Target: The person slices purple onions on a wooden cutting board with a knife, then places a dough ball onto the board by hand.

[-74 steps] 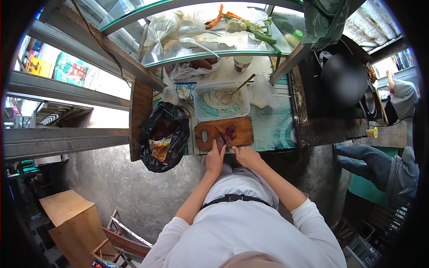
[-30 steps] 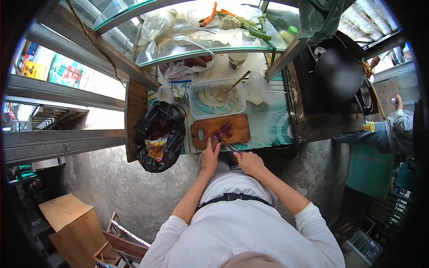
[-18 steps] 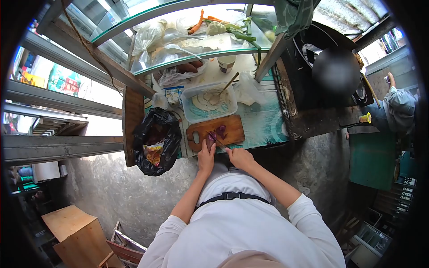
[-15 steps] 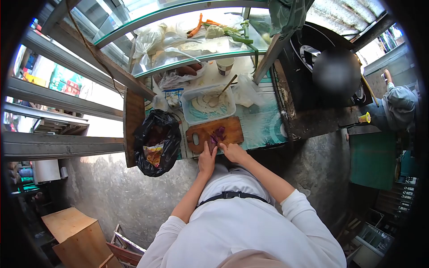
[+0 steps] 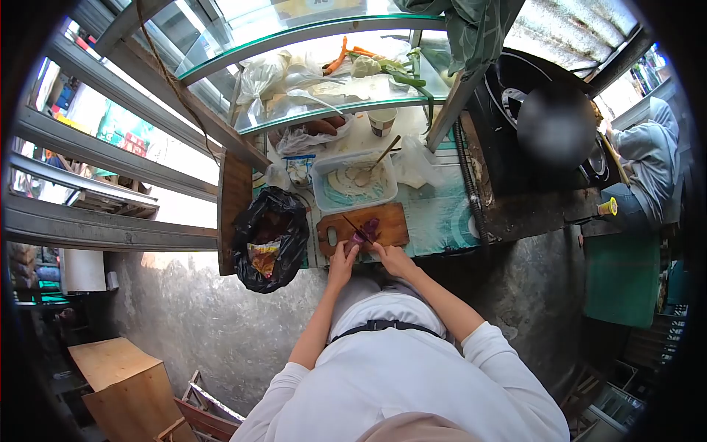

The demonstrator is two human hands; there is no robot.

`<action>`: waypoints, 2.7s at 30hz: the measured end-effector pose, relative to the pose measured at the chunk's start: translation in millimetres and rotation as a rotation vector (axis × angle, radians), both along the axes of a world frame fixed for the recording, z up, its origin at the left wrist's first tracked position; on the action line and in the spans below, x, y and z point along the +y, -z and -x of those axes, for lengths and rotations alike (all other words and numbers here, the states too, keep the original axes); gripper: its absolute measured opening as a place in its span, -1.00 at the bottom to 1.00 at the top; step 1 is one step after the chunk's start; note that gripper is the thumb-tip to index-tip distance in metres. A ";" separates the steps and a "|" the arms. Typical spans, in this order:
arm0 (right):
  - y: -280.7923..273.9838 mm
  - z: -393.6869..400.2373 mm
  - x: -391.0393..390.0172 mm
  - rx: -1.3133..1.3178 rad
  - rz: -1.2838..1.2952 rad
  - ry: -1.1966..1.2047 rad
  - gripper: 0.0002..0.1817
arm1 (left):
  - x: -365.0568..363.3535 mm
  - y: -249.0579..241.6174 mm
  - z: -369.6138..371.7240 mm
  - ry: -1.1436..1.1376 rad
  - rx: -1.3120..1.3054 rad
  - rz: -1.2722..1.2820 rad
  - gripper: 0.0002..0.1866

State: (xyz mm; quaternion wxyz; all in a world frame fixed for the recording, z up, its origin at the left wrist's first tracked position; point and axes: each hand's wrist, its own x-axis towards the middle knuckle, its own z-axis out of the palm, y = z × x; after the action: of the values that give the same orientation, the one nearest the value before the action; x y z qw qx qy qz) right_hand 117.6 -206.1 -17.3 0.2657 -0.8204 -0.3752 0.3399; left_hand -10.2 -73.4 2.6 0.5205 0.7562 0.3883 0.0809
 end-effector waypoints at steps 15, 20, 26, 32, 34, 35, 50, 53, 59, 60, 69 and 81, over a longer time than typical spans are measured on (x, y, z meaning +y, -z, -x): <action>-35.8 -13.6 -7.2 0.006 0.137 0.066 -0.29 | 25.1 -1.1 17.6 -0.115 -0.008 0.534 -0.57; -30.1 -8.7 -1.6 0.056 0.116 0.038 -0.30 | 10.0 6.8 13.5 -0.008 -0.151 -0.031 -0.54; -76.4 10.7 -0.5 0.040 0.114 0.032 -0.35 | 6.4 -6.7 9.5 -0.037 0.021 -0.062 -0.57; -97.5 12.5 0.2 -0.033 0.208 0.008 -0.33 | 7.0 -4.9 8.8 -0.034 0.003 -0.088 -0.58; -96.5 16.3 5.1 -0.081 0.245 -0.010 -0.32 | 6.1 -3.6 7.7 -0.039 -0.005 -0.069 -0.60; -95.6 18.2 7.7 -0.104 0.262 -0.020 -0.32 | 5.4 -3.4 7.7 -0.049 -0.008 -0.052 -0.61; -63.0 15.3 21.4 -0.137 0.258 -0.061 -0.31 | -1.7 0.1 7.3 0.003 -0.001 -0.183 -0.59; -60.5 13.6 31.4 -0.093 0.306 -0.041 -0.31 | -14.0 3.7 6.1 -0.001 0.075 -0.255 -0.61; -60.7 23.2 17.7 -0.156 0.216 0.079 -0.32 | -5.2 0.8 9.6 -0.091 -0.042 -0.064 -0.58; -60.9 22.0 8.2 -0.132 0.228 0.074 -0.31 | -3.9 0.5 9.2 -0.103 -0.035 -0.019 -0.58; -46.4 13.3 -5.8 0.102 0.291 0.102 -0.28 | -5.6 32.7 34.6 0.011 -0.095 0.221 -0.51; -75.1 12.8 -16.9 0.155 0.202 0.170 -0.33 | -6.4 12.9 33.3 -0.090 -0.400 0.312 -0.53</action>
State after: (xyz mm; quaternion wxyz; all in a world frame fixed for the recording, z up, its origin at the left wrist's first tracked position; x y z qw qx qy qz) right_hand 104.9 -223.0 57.8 0.2376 -0.8431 -0.2469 0.4144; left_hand -43.5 -79.8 -10.3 0.6930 0.6179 0.3186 0.1910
